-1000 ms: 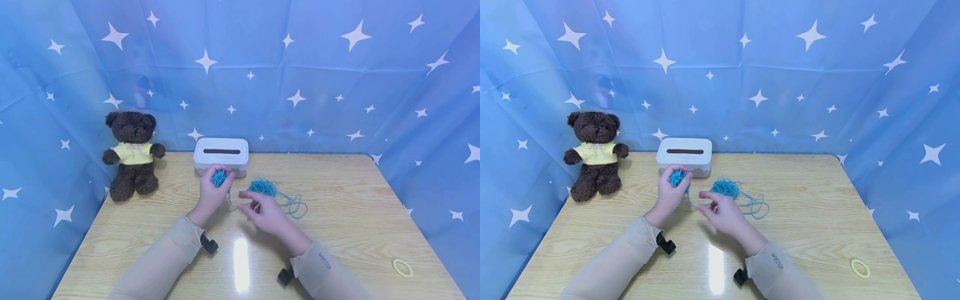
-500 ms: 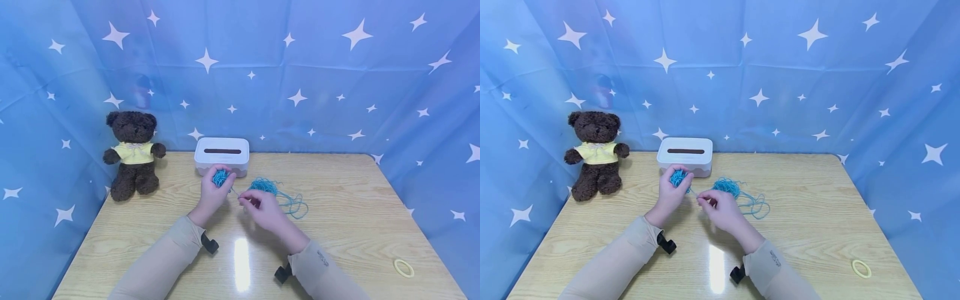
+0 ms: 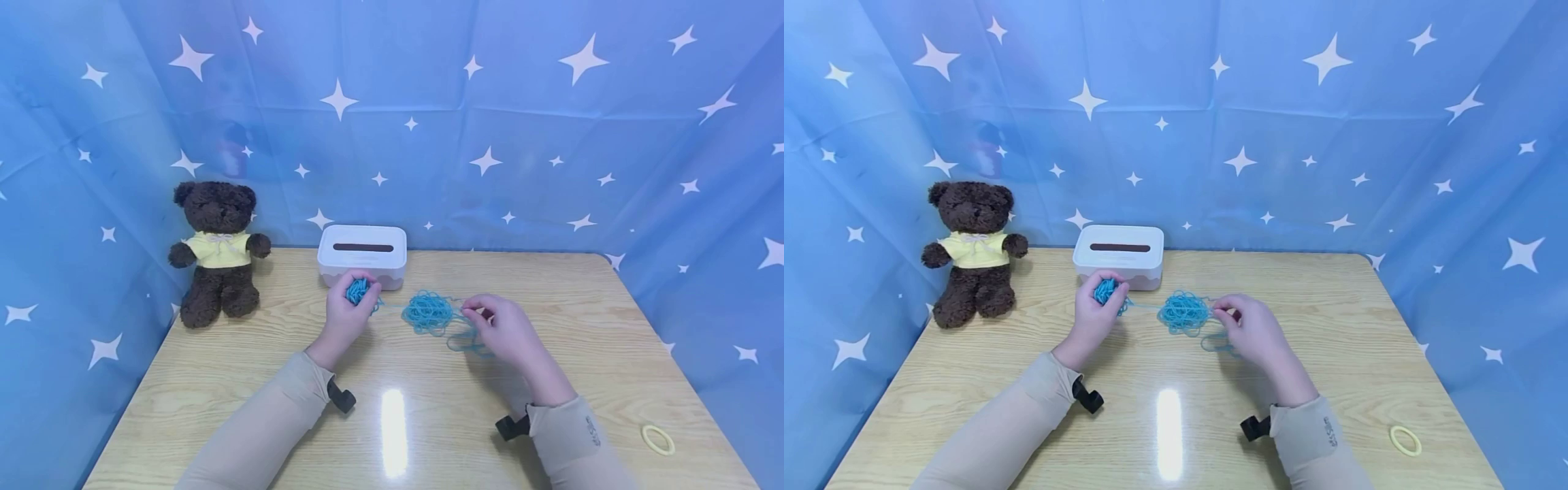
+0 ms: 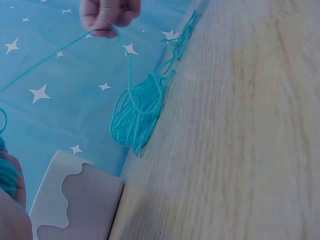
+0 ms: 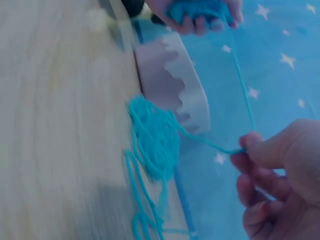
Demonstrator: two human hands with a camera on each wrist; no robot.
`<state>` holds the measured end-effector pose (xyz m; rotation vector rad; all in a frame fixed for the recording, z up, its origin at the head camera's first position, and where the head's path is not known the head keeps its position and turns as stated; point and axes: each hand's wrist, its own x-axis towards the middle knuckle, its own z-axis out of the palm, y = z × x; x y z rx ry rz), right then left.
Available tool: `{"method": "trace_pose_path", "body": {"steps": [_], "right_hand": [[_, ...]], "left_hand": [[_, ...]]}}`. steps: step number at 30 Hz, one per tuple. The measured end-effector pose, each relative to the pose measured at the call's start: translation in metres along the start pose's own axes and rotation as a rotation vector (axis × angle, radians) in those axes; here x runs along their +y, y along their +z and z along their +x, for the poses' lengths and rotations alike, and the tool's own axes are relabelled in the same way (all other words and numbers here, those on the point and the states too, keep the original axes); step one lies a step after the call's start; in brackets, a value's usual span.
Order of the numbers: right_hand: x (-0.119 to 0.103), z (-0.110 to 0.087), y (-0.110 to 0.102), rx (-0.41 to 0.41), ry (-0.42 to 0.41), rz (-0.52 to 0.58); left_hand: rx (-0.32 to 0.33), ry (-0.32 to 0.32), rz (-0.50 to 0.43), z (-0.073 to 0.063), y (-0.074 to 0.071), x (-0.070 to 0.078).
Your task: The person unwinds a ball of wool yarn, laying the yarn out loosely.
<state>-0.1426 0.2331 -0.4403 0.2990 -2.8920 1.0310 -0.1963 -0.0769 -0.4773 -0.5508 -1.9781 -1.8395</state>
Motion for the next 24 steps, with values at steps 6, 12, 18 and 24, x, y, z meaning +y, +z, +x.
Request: {"method": "trace_pose_path", "body": {"steps": [6,12,18,24], "right_hand": [[0.020,0.001,-0.016,-0.077,0.107,-0.060],[0.038,0.004,-0.024,-0.110,0.167,-0.137],[0.046,0.005,-0.024,-0.109,0.191,-0.197],[0.038,0.006,-0.016,-0.114,0.226,-0.227]], "left_hand": [[-0.007,0.025,-0.010,0.000,-0.002,-0.003],[0.033,0.038,-0.015,-0.001,-0.004,-0.004],[0.064,0.043,-0.039,-0.001,-0.005,-0.005],[0.050,0.040,-0.042,0.000,-0.003,-0.005]]}}
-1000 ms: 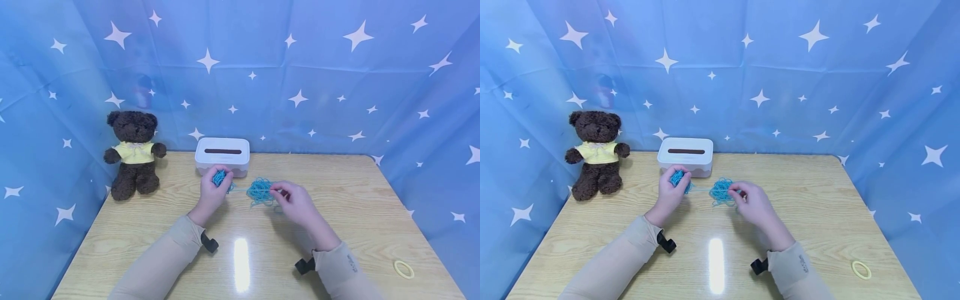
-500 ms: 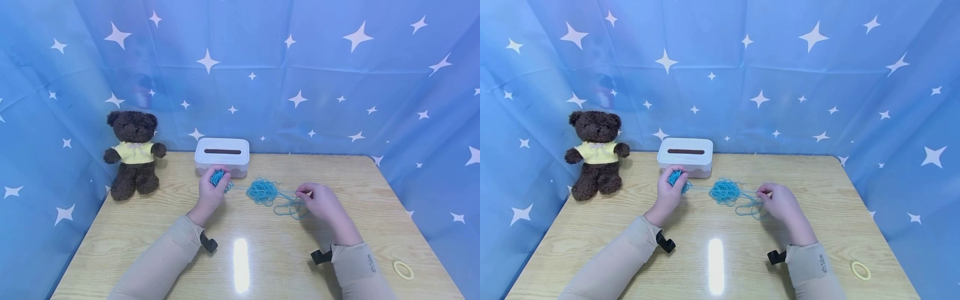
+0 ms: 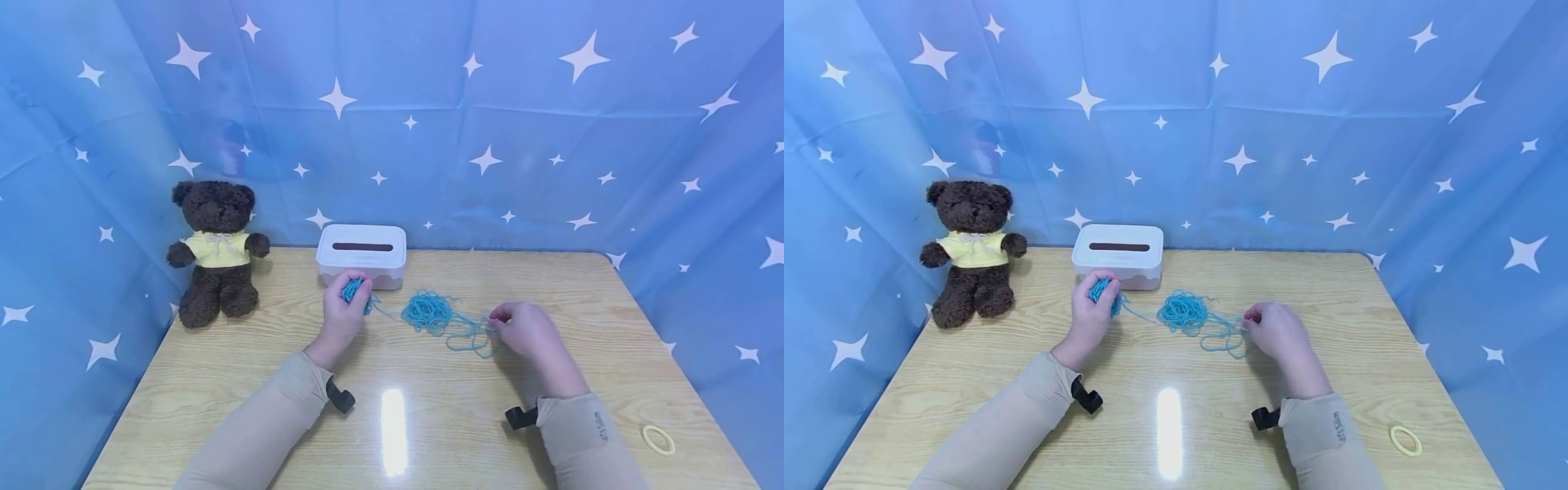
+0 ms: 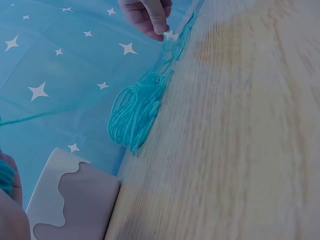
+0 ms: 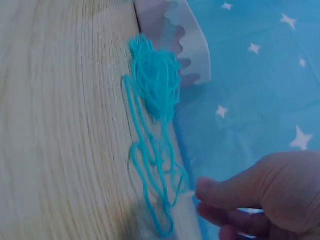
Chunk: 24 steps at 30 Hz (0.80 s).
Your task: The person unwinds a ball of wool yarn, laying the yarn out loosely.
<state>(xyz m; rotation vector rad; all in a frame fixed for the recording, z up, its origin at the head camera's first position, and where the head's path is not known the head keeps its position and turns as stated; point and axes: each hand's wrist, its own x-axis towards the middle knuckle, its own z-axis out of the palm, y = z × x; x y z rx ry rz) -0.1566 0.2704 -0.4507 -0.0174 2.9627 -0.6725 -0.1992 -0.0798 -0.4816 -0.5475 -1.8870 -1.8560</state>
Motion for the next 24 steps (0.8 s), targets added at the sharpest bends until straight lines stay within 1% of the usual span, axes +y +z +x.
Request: {"method": "trace_pose_path", "body": {"steps": [3,4,6,7,9,11,14,18,21,24], "right_hand": [[-0.017,-0.003,0.007,0.086,-0.042,0.043],[-0.024,-0.005,0.011,0.112,-0.068,0.080],[-0.040,-0.007,0.021,0.149,-0.140,0.192],[-0.049,-0.008,0.028,0.156,-0.181,0.243],[-0.066,-0.009,0.040,0.131,-0.253,0.354],[-0.082,-0.010,0.051,0.096,-0.308,0.436],[-0.104,-0.009,0.065,0.063,-0.351,0.478],[-0.124,-0.008,0.077,0.057,-0.354,0.494],[-0.133,-0.007,0.081,0.062,-0.339,0.507],[-0.136,-0.006,0.083,0.072,-0.340,0.498]], "left_hand": [[-0.010,0.007,0.008,0.000,0.002,0.000],[-0.014,0.009,0.010,-0.001,0.002,0.001],[-0.025,0.012,0.007,-0.001,0.003,0.001],[-0.032,0.013,0.004,-0.001,0.003,0.002],[-0.043,0.011,-0.001,-0.001,0.004,0.002],[-0.053,0.012,-0.005,-0.001,0.005,0.002],[-0.064,0.013,0.000,-0.001,0.005,0.002],[-0.084,0.001,0.013,-0.002,0.005,0.003],[-0.105,-0.013,0.007,-0.002,0.005,0.005],[-0.120,-0.026,0.001,-0.002,0.006,0.006]]}}
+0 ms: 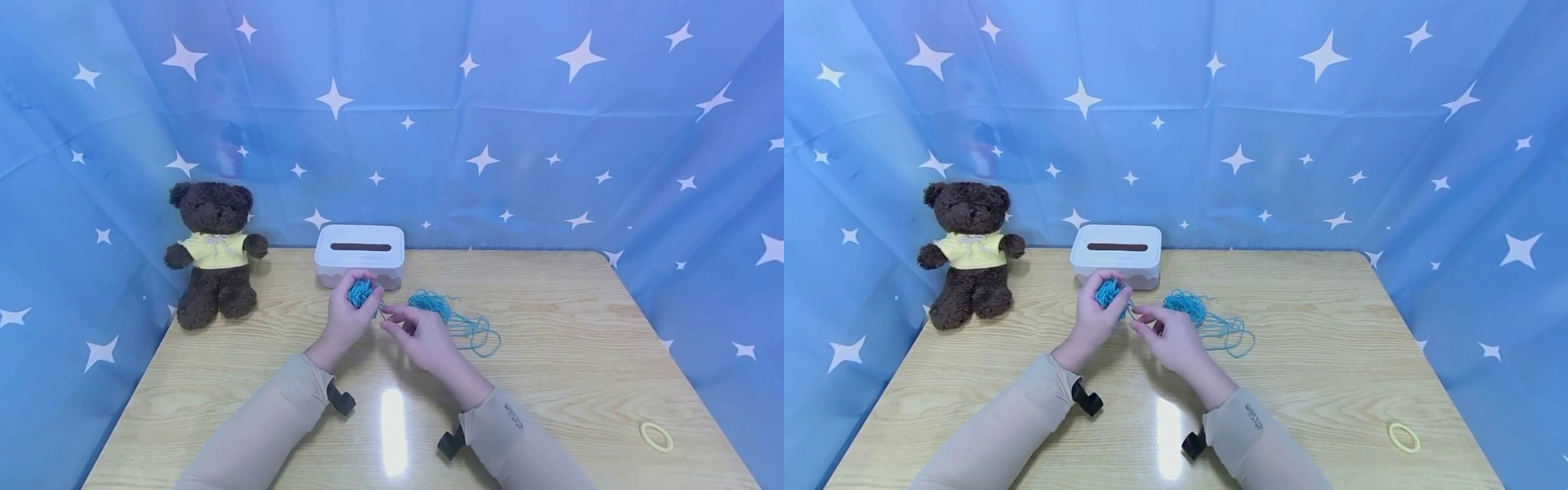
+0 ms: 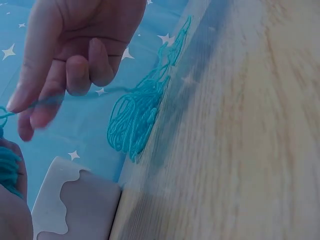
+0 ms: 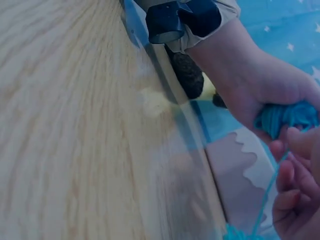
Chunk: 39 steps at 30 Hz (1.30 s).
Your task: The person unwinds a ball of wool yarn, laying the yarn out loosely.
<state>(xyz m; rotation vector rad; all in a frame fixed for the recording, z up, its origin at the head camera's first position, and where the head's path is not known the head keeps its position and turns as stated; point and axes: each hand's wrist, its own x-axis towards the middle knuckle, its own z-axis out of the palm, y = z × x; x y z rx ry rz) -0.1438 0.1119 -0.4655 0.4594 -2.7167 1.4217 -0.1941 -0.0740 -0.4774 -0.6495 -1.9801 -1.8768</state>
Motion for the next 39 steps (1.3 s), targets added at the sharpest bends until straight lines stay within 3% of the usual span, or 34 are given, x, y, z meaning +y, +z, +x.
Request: {"method": "trace_pose_path", "body": {"steps": [4,9,16,23,31,39], "right_hand": [[0.003,0.001,-0.003,0.015,-0.054,0.023],[0.008,0.000,-0.022,0.076,-0.096,0.061],[0.016,-0.013,-0.063,0.132,-0.031,-0.011],[0.038,-0.025,-0.098,0.153,0.030,-0.135],[0.070,-0.035,-0.123,0.188,0.067,-0.278],[0.085,-0.039,-0.137,0.152,0.217,-0.343]], "left_hand": [[-0.006,-0.006,0.002,0.001,-0.001,0.000],[-0.009,-0.002,-0.009,0.001,-0.002,-0.003],[0.002,0.002,-0.033,0.001,-0.001,-0.003],[0.034,-0.009,-0.018,0.001,-0.002,-0.001],[0.038,-0.012,-0.001,0.000,-0.003,-0.004],[0.059,-0.009,0.005,0.000,-0.003,-0.003]]}}
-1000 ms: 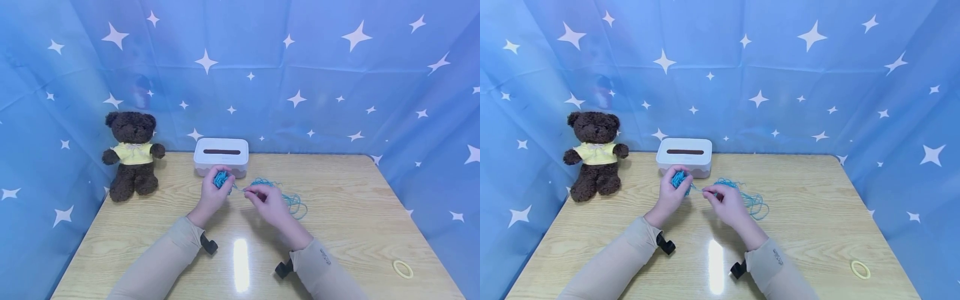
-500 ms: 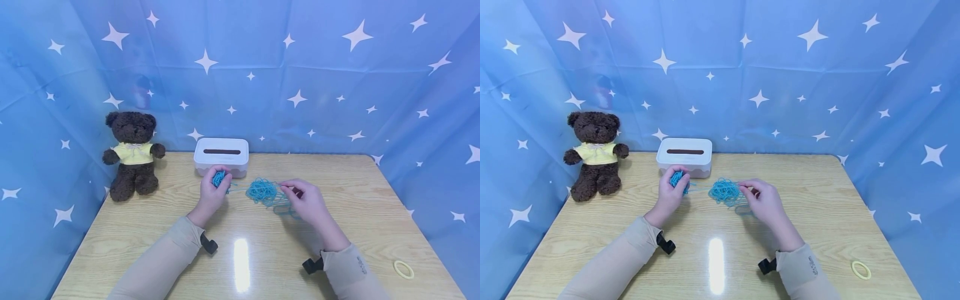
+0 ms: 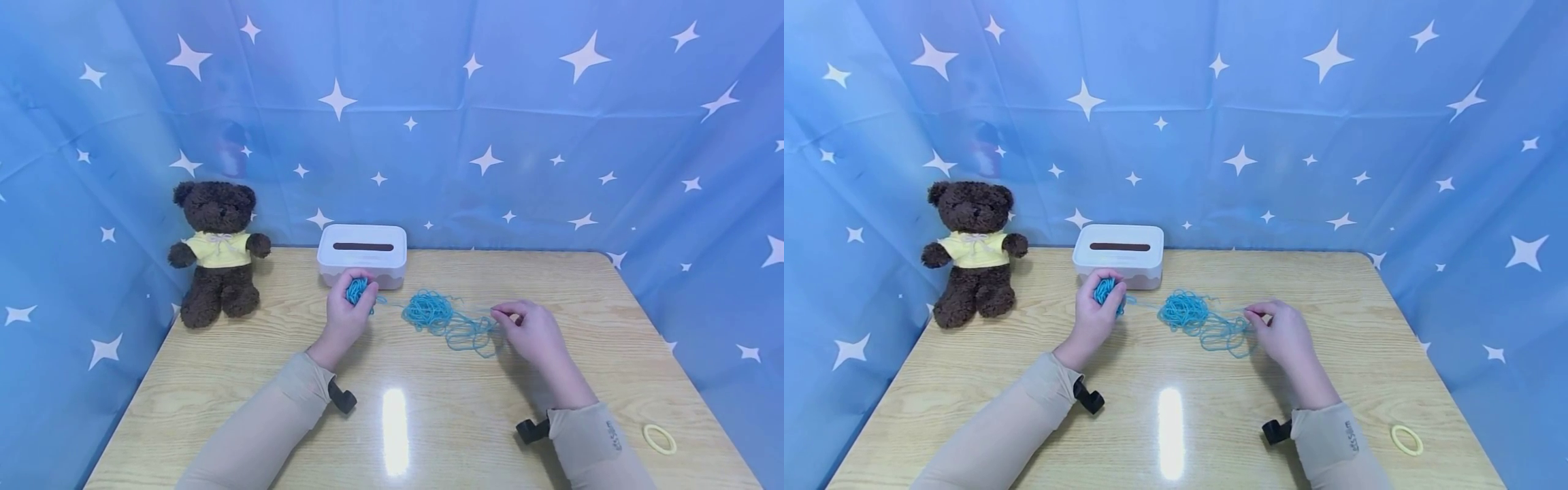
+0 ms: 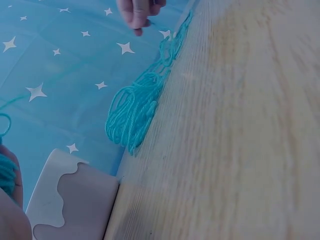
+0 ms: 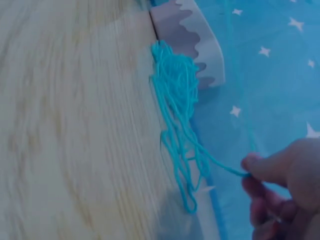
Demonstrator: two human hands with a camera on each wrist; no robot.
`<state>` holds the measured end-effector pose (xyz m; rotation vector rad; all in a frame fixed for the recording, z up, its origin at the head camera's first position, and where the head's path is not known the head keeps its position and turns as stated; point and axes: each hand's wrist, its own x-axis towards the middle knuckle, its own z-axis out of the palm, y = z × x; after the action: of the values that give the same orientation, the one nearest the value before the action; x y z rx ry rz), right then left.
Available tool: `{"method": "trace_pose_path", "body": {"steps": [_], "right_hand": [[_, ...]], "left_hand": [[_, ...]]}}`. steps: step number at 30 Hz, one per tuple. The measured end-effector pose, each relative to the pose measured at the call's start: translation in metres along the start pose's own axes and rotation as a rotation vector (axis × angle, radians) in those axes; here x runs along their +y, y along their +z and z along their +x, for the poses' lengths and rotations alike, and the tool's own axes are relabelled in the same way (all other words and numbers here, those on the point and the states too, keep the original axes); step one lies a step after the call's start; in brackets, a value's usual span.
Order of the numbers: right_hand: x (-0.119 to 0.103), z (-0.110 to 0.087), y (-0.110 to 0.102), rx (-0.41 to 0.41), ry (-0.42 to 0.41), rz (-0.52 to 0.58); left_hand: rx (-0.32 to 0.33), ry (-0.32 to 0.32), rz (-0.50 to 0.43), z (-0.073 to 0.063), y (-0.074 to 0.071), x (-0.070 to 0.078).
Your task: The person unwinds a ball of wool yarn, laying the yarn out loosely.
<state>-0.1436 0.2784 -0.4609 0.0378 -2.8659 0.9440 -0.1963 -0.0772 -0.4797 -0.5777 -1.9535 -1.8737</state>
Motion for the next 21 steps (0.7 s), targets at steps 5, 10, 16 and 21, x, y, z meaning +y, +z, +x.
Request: {"method": "trace_pose_path", "body": {"steps": [5,10,16,21], "right_hand": [[0.005,0.001,0.000,-0.054,0.086,-0.074],[0.003,0.001,0.003,-0.130,0.124,-0.119],[-0.028,-0.001,0.015,-0.030,-0.003,-0.047],[-0.068,-0.004,0.039,-0.051,-0.184,0.139]], "left_hand": [[0.039,0.017,0.003,0.000,0.000,-0.001],[0.041,0.027,-0.013,0.000,0.001,-0.001],[0.010,0.014,-0.027,0.000,0.002,0.001],[0.000,0.017,-0.022,0.000,0.002,0.001]]}}
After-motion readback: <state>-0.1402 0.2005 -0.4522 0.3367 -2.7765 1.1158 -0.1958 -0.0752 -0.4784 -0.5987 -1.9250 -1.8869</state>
